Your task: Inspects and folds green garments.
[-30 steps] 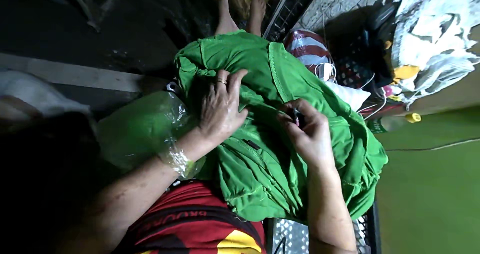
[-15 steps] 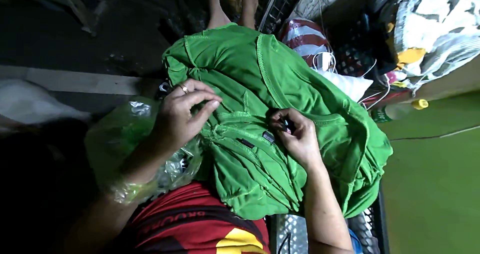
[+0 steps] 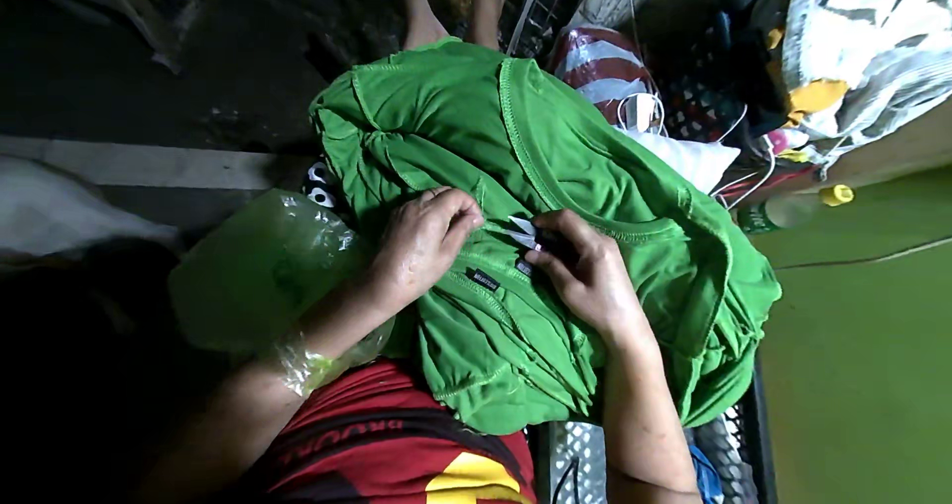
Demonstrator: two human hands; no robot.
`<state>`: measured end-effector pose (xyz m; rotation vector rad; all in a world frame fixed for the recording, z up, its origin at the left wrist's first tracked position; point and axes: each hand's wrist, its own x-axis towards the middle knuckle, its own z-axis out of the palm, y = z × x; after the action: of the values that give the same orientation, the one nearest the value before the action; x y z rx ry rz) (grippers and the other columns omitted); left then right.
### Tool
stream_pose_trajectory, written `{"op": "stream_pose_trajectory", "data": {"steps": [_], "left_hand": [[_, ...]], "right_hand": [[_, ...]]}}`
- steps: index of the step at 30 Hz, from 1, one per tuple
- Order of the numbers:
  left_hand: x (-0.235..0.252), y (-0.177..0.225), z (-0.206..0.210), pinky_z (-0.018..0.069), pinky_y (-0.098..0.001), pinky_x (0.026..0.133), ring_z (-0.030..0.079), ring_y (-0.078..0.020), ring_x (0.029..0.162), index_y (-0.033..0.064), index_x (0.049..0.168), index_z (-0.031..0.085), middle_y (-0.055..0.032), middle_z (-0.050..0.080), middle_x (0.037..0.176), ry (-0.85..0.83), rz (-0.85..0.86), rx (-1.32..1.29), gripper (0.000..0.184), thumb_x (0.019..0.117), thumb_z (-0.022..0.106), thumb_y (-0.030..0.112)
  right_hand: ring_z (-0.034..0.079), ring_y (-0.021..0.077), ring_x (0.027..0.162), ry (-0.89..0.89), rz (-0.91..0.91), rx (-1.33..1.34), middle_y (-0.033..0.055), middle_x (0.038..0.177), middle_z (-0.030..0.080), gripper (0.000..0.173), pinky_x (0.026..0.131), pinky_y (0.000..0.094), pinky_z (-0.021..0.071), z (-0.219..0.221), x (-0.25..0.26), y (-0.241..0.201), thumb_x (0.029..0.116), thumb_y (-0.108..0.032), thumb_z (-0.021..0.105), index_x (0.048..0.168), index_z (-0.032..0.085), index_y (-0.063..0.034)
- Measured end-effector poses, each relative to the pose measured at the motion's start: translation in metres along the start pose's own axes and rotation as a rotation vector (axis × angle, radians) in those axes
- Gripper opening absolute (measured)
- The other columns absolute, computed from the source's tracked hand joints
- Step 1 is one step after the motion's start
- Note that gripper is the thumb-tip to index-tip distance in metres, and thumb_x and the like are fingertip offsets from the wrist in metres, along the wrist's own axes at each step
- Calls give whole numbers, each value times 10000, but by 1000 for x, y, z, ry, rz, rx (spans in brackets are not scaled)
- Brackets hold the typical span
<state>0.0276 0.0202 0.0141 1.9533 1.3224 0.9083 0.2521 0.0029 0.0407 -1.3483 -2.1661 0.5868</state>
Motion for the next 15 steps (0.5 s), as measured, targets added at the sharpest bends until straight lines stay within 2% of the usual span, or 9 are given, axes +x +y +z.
{"op": "stream_pose_trajectory", "data": {"steps": [2,4,8,15], "left_hand": [[0,-3,0,583,-385,807,695,-205,838,-13,1051,652,-138,686,933,-8,-17,-57,178,1050,547,130],[-1,-11,3,594,-309,782,698,-132,818,9,1072,617,-89,688,914,13,-14,-134,173,1064,520,152],[-2,-14,6,573,-241,773,676,-65,814,11,1062,619,-55,678,908,42,-30,-209,195,1062,505,169],[-6,-13,9,560,-228,781,653,-75,833,6,1064,636,-76,644,946,76,2,-255,185,1051,532,158]], "right_hand": [[700,265,841,-21,-12,-98,124,965,709,239,736,484,575,1,3,-6,896,-65,699,1131,698,-23],[702,279,804,-26,-23,-176,119,931,707,228,677,495,565,2,6,-12,868,-43,702,1095,717,-52],[678,299,736,-39,-30,-253,125,863,675,209,604,487,536,5,12,-19,862,-40,696,1068,724,-66],[692,310,770,-52,-45,-242,142,923,688,207,612,497,547,11,19,-15,875,-41,691,1078,725,-67]]}}
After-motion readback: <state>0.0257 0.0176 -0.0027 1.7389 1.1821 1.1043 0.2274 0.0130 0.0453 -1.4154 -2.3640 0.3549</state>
